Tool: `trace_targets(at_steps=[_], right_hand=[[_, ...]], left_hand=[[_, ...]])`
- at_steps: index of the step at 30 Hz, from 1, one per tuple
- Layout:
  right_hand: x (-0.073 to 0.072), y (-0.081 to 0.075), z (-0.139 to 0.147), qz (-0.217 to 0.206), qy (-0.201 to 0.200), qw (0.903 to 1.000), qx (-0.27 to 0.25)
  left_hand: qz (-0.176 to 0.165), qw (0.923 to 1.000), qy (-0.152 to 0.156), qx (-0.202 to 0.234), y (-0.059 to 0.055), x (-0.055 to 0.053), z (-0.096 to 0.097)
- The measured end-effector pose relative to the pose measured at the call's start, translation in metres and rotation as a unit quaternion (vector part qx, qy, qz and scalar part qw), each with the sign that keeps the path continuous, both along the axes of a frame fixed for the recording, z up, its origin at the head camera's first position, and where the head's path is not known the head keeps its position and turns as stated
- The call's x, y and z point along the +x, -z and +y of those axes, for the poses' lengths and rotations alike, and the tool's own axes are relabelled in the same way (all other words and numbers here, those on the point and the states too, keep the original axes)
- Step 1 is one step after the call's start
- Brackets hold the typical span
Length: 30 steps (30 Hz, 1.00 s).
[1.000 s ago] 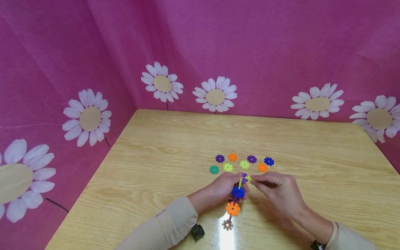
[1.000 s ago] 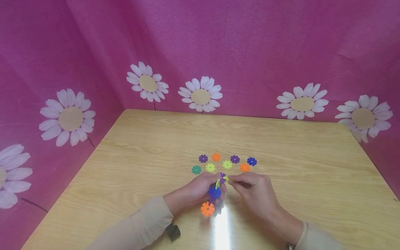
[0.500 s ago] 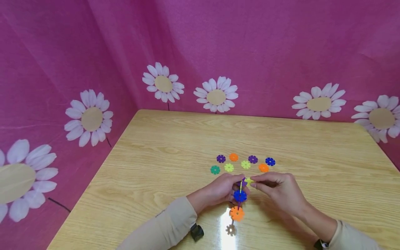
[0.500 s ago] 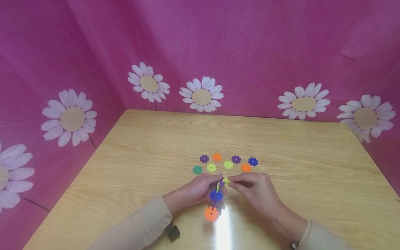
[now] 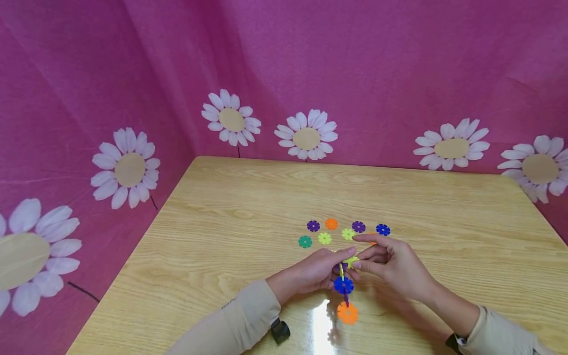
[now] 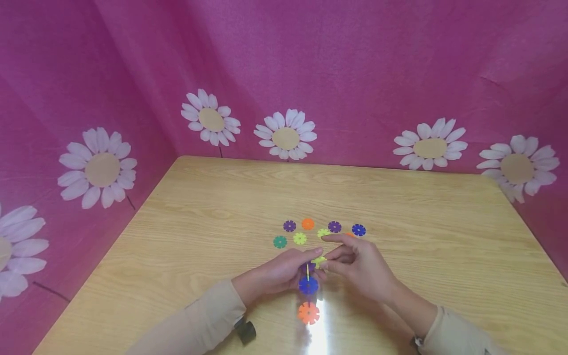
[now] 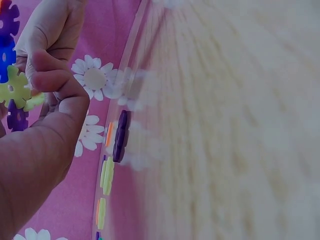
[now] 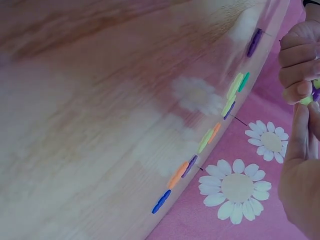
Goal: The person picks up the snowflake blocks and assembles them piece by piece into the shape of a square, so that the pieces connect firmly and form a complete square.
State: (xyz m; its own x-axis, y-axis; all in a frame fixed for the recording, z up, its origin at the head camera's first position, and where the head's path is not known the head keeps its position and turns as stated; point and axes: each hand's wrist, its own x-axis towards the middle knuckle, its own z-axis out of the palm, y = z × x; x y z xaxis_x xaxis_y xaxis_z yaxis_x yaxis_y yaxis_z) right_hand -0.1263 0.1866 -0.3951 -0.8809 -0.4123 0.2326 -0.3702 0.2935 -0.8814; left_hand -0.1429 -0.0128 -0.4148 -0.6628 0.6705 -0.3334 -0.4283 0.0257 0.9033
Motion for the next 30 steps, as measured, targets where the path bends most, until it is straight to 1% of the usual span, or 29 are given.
trace_targets(at_steps=[2, 6, 11, 14, 17, 21, 25, 30], right_hand=[[-0.001, -0.001, 0.000, -0.003, -0.005, 1.0000, -0.004], [-0.002, 0.000, -0.001, 0.007, -0.016, 0.9998, -0.008], [-0.002, -0.002, -0.002, 0.017, -0.031, 0.9994, -0.002], [-0.002, -0.005, 0.002, 0.016, -0.043, 0.9987, 0.021], [-0.006, -0.006, 0.011, 0.010, -0.051, 0.9967, 0.062], [-0.016, -0.004, 0.024, 0.027, -0.026, 0.9898, 0.138], [-0.024, 0.001, 0.029, 0.050, 0.022, 0.9773, 0.205], [-0.032, 0.002, 0.032, 0.037, 0.057, 0.9642, 0.257]], left_hand=[[0.000, 1.0000, -0.006, -0.007, 0.000, 0.000, 0.001], [-0.008, 0.9998, -0.021, -0.001, 0.000, 0.001, 0.001], [-0.013, 0.9998, -0.018, 0.003, 0.000, 0.001, 0.002], [-0.007, 0.9999, -0.014, -0.005, 0.000, 0.000, 0.002], [-0.005, 0.9997, -0.017, -0.016, 0.000, 0.000, 0.001], [-0.011, 0.9993, -0.023, -0.027, -0.001, -0.001, 0.001], [-0.016, 0.9992, -0.021, -0.030, 0.000, -0.002, -0.001], [-0.022, 0.9991, -0.019, -0.030, 0.001, -0.002, -0.001]])
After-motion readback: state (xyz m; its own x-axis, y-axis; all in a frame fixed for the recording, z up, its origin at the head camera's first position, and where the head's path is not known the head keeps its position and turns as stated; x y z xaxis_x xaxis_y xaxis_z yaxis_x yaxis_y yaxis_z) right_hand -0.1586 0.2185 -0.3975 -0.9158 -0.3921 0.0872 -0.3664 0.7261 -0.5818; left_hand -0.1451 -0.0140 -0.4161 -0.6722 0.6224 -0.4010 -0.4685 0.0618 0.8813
